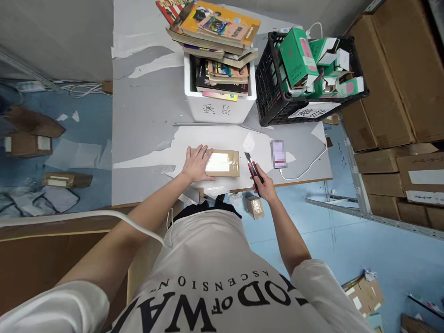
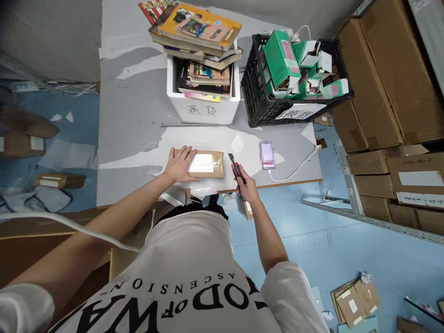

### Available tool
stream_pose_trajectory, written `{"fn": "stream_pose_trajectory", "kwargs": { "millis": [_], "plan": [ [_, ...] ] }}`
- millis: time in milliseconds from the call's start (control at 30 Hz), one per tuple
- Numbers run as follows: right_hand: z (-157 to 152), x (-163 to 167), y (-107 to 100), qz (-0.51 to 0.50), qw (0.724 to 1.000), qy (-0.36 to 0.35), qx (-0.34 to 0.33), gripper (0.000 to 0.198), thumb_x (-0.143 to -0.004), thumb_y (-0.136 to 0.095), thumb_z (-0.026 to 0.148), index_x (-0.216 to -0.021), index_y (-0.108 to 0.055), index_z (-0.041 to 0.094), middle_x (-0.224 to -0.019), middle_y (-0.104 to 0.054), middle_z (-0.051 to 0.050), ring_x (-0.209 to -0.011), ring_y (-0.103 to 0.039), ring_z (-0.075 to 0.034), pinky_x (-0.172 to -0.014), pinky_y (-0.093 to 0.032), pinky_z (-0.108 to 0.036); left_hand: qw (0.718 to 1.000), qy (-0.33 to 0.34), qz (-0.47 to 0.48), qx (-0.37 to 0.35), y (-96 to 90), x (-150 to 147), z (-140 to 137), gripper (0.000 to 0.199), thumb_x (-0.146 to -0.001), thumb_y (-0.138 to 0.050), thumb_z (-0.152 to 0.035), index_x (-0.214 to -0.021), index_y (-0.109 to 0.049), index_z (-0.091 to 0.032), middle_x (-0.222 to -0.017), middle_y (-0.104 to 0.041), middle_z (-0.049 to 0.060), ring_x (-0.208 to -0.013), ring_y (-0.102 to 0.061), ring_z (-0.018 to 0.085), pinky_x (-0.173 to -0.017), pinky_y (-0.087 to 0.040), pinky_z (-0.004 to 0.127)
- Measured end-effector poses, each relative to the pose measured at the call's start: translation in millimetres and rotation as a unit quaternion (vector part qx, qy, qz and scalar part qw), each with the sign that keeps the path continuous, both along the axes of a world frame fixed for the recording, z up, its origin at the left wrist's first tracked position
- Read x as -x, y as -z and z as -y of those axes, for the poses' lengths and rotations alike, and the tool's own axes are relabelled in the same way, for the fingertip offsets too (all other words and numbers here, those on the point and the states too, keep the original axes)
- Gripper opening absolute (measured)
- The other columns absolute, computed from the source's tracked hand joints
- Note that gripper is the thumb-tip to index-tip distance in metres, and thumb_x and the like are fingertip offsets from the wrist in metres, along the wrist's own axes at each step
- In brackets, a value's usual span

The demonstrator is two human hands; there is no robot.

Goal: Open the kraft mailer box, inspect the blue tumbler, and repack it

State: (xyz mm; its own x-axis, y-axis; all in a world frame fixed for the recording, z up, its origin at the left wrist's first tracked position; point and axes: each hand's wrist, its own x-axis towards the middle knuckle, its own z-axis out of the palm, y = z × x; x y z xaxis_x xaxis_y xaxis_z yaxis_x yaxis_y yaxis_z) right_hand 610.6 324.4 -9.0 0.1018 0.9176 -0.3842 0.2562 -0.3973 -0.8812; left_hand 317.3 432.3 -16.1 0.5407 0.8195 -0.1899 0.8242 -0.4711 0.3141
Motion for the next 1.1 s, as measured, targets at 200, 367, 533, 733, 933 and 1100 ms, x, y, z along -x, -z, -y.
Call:
{"fn": "stream_pose_trajectory", "kwargs": {
  "millis": [200,367,533,733,933,1100],
  "plan": [
    [-5,2,1,0.003,0.999,-0.031,0.03,0.067,-0.085,-0.053,0.046,-0.146,-0.036,0.028,-0.091,-0.067,-0.002,-0.048,-0.053,-0.007,-0.04,-0.048,-0.021,1.0,-0.002,-0.002,-0.004,1.1,0,0,0.122,-0.055,-0.07,-0.071,-0.151,-0.02,-0.013,-0.153,-0.027,0.022,-0.141,-0.017,0.043,-0.112,0.007,0.06],
    [-3,6,7,-0.002,0.998,-0.034,0.043,0.067,-0.084,-0.053,0.046,-0.147,-0.035,0.03,-0.092,-0.067,-0.002,-0.049,-0.053,-0.006,-0.04,-0.049,-0.02,1.0,-0.006,-0.001,-0.005,2.3,0,1,0.122,-0.055,-0.07,-0.071,-0.151,-0.02,-0.015,-0.154,-0.027,0.021,-0.142,-0.017,0.043,-0.113,0.008,0.058],
    [-4,2,7,-0.013,0.997,-0.057,0.051,0.067,-0.085,-0.054,0.044,-0.147,-0.035,0.029,-0.088,-0.065,-0.001,-0.048,-0.053,-0.006,-0.039,-0.048,-0.021,1.0,-0.008,0.006,-0.008,1.5,0,3,0.122,-0.056,-0.07,-0.07,-0.151,-0.021,-0.013,-0.153,-0.027,0.021,-0.14,-0.019,0.043,-0.113,0.006,0.059],
    [-9,-13,-1,-0.007,0.991,-0.117,0.071,0.063,-0.083,-0.056,0.036,-0.144,-0.041,0.029,-0.073,-0.063,0.003,-0.043,-0.049,-0.006,-0.039,-0.047,-0.022,1.0,-0.017,0.012,0.0,1.4,-1,5,0.117,-0.057,-0.073,-0.064,-0.15,-0.023,-0.014,-0.154,-0.026,0.022,-0.138,-0.022,0.046,-0.111,0.004,0.062],
    [-4,-26,-8,0.012,0.982,-0.171,0.084,0.06,-0.084,-0.056,0.034,-0.143,-0.043,0.029,-0.066,-0.06,0.004,-0.04,-0.048,-0.007,-0.042,-0.048,-0.024,0.999,-0.026,0.026,0.006,2.9,-1,5,0.118,-0.057,-0.073,-0.065,-0.15,-0.023,-0.013,-0.154,-0.024,0.022,-0.137,-0.022,0.047,-0.11,0.004,0.064],
    [11,-22,-3,-0.025,0.986,-0.145,0.082,0.066,-0.082,-0.059,0.039,-0.144,-0.04,0.027,-0.066,-0.061,0.004,-0.04,-0.047,-0.008,-0.041,-0.047,-0.025,1.0,-0.023,0.016,0.006,3.6,0,5,0.118,-0.057,-0.072,-0.065,-0.151,-0.021,-0.014,-0.155,-0.021,0.022,-0.138,-0.021,0.047,-0.11,0.004,0.064]
  ]
}}
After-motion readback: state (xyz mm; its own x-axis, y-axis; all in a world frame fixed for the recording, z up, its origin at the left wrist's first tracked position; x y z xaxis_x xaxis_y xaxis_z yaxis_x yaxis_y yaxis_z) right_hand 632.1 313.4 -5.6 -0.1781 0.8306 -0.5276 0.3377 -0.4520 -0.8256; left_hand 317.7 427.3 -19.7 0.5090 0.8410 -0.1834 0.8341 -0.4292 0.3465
